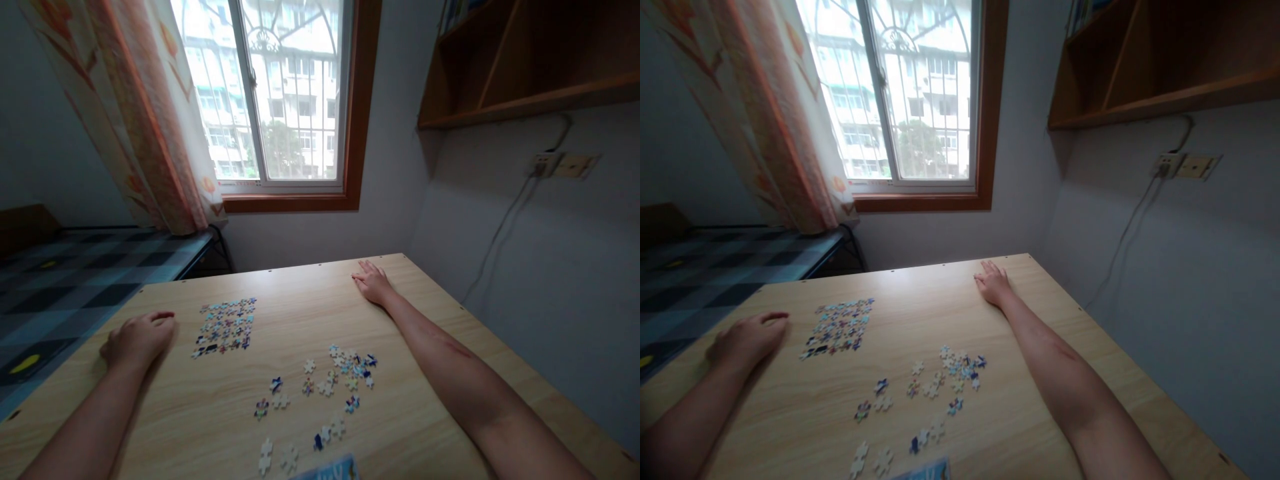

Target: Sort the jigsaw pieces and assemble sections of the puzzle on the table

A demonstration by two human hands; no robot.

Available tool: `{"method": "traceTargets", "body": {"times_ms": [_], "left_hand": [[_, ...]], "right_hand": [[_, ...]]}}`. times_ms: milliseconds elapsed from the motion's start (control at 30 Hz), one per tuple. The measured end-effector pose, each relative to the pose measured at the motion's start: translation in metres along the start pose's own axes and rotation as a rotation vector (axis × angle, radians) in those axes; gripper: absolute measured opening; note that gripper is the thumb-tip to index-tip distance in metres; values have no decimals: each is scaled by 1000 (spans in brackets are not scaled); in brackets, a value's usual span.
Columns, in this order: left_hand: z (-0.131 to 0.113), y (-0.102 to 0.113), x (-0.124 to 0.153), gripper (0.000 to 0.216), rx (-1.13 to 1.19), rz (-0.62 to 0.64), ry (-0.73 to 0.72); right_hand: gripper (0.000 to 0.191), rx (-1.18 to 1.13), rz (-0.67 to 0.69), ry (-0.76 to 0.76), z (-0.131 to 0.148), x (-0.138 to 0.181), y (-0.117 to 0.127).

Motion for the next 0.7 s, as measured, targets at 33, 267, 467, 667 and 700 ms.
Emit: {"method": "traceTargets", "body": {"times_ms": [33, 267, 467, 667, 700], "left_hand": [[0, 0, -1, 52, 0, -7, -3], [1, -1, -3, 51, 3, -22, -19], [-1, 0, -1, 53, -5, 15, -6], [1, 0, -1, 52, 13, 3, -5], [2, -1, -2, 52, 20, -2, -2]], "right_hand": [[36, -12, -9, 2, 0, 0, 1], [34, -73, -113, -68, -12, -2, 8], [36, -67, -49, -83, -13, -2, 4], [37, -73, -32, -77, -10, -1, 5], [37, -74, -32, -76, -10, -1, 5]]}}
Point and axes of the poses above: each hand's wrist, its own x-axis away from the middle knuckle, its own y-axis out of the back of the hand, z = x × y, the point moved 7 cm from there along -x, towards the middle knuckle, and after that the axes turned 10 degrees about -y, right-handed, at the moved point
